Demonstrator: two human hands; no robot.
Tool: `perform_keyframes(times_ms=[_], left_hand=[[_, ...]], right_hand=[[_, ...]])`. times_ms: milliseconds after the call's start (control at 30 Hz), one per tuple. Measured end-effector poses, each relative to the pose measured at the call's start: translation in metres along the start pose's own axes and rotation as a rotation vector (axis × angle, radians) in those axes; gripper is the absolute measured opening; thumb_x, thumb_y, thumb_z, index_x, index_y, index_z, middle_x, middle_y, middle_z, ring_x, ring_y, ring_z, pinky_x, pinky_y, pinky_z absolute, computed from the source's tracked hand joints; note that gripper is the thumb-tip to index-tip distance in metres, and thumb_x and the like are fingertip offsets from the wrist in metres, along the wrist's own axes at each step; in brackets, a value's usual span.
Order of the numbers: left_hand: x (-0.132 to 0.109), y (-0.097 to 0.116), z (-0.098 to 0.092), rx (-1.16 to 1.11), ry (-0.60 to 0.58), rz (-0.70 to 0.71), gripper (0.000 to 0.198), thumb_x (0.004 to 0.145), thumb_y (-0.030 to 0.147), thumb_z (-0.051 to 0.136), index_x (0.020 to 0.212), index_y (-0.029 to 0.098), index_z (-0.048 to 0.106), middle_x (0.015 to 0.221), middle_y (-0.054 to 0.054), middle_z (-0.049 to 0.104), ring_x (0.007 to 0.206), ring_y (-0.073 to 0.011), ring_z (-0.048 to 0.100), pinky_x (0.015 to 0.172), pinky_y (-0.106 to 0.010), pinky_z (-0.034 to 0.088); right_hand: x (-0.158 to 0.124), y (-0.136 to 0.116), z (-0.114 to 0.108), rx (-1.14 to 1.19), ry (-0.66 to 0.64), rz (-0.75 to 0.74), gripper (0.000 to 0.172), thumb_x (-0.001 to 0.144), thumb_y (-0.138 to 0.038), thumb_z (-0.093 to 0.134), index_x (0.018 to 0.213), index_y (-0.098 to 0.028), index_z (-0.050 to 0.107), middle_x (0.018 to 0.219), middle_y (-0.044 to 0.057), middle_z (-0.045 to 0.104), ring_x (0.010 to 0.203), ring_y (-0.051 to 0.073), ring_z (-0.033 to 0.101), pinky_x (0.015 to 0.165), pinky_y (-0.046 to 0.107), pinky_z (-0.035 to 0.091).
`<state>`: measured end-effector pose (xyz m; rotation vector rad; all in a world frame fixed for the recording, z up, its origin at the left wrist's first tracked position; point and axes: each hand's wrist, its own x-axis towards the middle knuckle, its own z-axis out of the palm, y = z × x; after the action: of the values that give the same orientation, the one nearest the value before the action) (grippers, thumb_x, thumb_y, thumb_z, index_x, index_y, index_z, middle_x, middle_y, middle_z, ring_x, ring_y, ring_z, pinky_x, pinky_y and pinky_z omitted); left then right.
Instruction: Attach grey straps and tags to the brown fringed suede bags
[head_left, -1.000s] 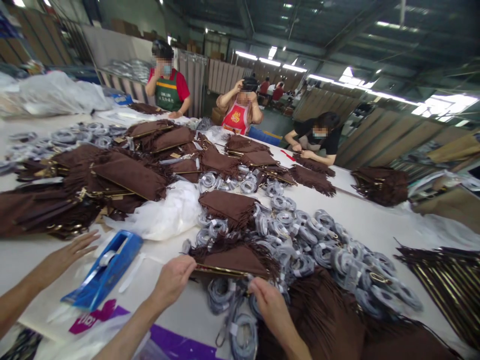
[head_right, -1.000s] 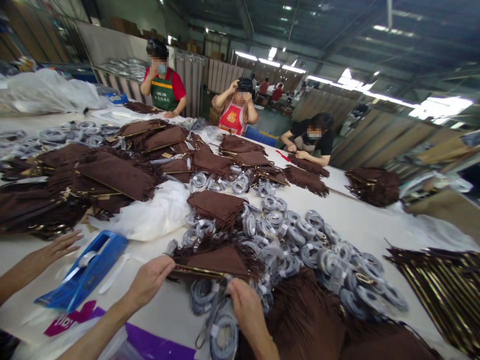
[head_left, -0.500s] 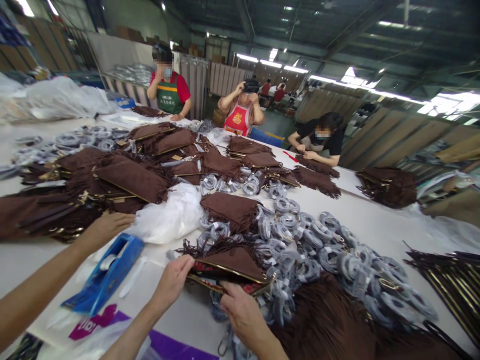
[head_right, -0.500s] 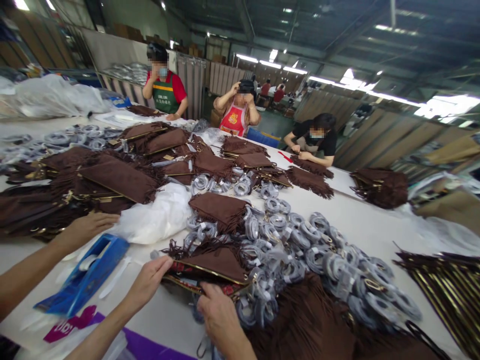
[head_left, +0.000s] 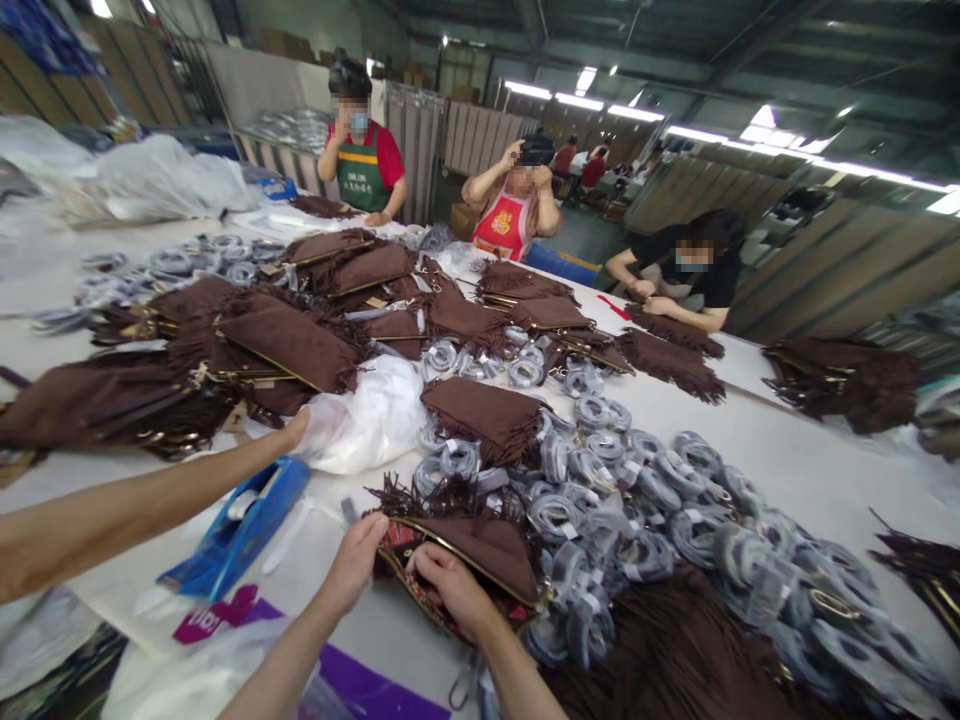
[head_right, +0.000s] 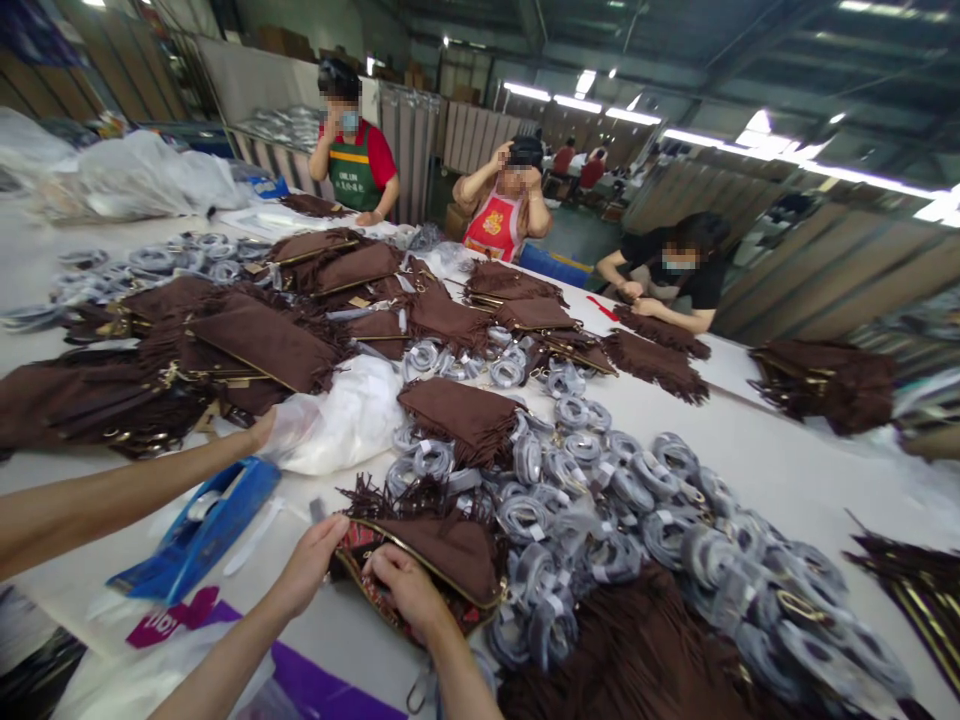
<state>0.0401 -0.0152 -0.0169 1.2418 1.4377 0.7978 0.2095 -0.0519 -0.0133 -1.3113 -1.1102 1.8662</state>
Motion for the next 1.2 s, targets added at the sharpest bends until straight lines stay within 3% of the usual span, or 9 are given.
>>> perform_keyframes(times_ms=[133, 200, 333, 467, 533, 667, 900, 1067, 1200], left_hand=[[-0.003, 0.006, -0.004, 0.027, -0.035, 0.026, 0.029, 0.084, 0.044, 0.043, 0.069, 0.021, 0.054, 0.066, 0.001, 0.057, 0.069, -0.0206, 0.055, 0.07, -0.032, 0.048], [-0.007, 0.011, -0.006, 0.094, -0.113, 0.131, 0.018, 0.08, 0.03, 0.048, 0.086, 0.02, 0.062, 0.084, -0.003, 0.066, 0.084, -0.0231, 0.06, 0.083, -0.036, 0.049], [-0.011, 0.008, -0.006, 0.339, -0.251, 0.364, 0.061, 0.072, 0.008, 0.045, 0.132, 0.022, 0.049, 0.125, -0.01, 0.062, 0.116, -0.0249, 0.056, 0.102, -0.042, 0.043], [-0.001, -0.001, -0.004, 0.375, -0.258, 0.387, 0.073, 0.072, 0.004, 0.042, 0.143, 0.022, 0.038, 0.134, -0.011, 0.056, 0.124, -0.0244, 0.052, 0.108, -0.045, 0.04], [0.005, 0.0, -0.005, 0.339, -0.287, 0.435, 0.075, 0.075, 0.004, 0.041, 0.146, 0.024, 0.032, 0.133, -0.01, 0.056, 0.124, -0.0229, 0.051, 0.108, -0.043, 0.041], [0.011, 0.003, -0.001, 0.254, -0.234, 0.521, 0.053, 0.081, 0.007, 0.042, 0.13, 0.025, 0.051, 0.119, -0.008, 0.061, 0.114, -0.0222, 0.056, 0.101, -0.04, 0.045], [0.005, -0.008, 0.015, 0.147, -0.026, 0.421, 0.023, 0.084, 0.018, 0.047, 0.103, 0.022, 0.06, 0.104, -0.009, 0.065, 0.101, -0.0245, 0.059, 0.093, -0.041, 0.048], [0.005, -0.01, 0.015, 0.098, -0.009, 0.366, 0.015, 0.084, 0.025, 0.051, 0.089, 0.022, 0.065, 0.103, -0.01, 0.067, 0.103, -0.0264, 0.06, 0.093, -0.041, 0.049], [0.007, -0.012, 0.016, 0.074, 0.05, 0.306, 0.015, 0.077, 0.024, 0.057, 0.087, 0.021, 0.067, 0.105, -0.011, 0.068, 0.104, -0.0278, 0.061, 0.094, -0.044, 0.048]], right_hand=[[0.01, 0.002, -0.001, 0.113, -0.008, 0.098, 0.047, 0.072, -0.064, 0.06, 0.079, -0.018, 0.059, 0.056, -0.007, 0.047, 0.045, 0.006, 0.031, 0.045, 0.02, 0.017], [0.015, 0.0, -0.005, 0.16, 0.006, 0.143, 0.044, 0.071, -0.062, 0.062, 0.078, -0.018, 0.059, 0.05, -0.009, 0.043, 0.041, 0.006, 0.027, 0.042, 0.021, 0.011], [0.025, -0.005, -0.011, 0.271, 0.022, 0.213, 0.038, 0.068, -0.053, 0.069, 0.075, -0.018, 0.057, 0.044, -0.011, 0.038, 0.037, 0.005, 0.025, 0.039, 0.02, 0.006], [0.026, -0.007, -0.011, 0.399, 0.037, 0.231, 0.04, 0.062, -0.051, 0.075, 0.072, -0.019, 0.052, 0.045, -0.013, 0.037, 0.035, 0.003, 0.021, 0.038, 0.019, 0.003], [0.024, -0.009, -0.011, 0.463, 0.047, 0.223, 0.042, 0.062, -0.051, 0.075, 0.073, -0.02, 0.05, 0.049, -0.011, 0.045, 0.035, 0.003, 0.02, 0.038, 0.018, 0.004], [0.024, -0.014, -0.014, 0.597, 0.078, 0.201, 0.04, 0.065, -0.049, 0.075, 0.076, -0.02, 0.049, 0.071, 0.002, 0.068, 0.037, 0.001, 0.019, 0.038, 0.017, 0.006], [0.033, -0.013, -0.024, 0.612, 0.181, 0.126, 0.034, 0.071, -0.048, 0.072, 0.076, -0.02, 0.051, 0.095, 0.009, 0.072, 0.042, 0.003, 0.033, 0.039, 0.015, 0.009], [0.015, -0.003, -0.022, 0.425, 0.204, 0.075, 0.042, 0.066, -0.056, 0.075, 0.069, -0.018, 0.058, 0.063, -0.002, 0.062, 0.038, 0.003, 0.026, 0.038, 0.017, 0.006], [-0.001, -0.007, -0.011, -0.057, 0.182, -0.068, 0.043, 0.082, -0.058, 0.055, 0.068, -0.018, 0.06, 0.052, -0.004, 0.052, 0.043, 0.008, 0.036, 0.044, 0.022, 0.024]])
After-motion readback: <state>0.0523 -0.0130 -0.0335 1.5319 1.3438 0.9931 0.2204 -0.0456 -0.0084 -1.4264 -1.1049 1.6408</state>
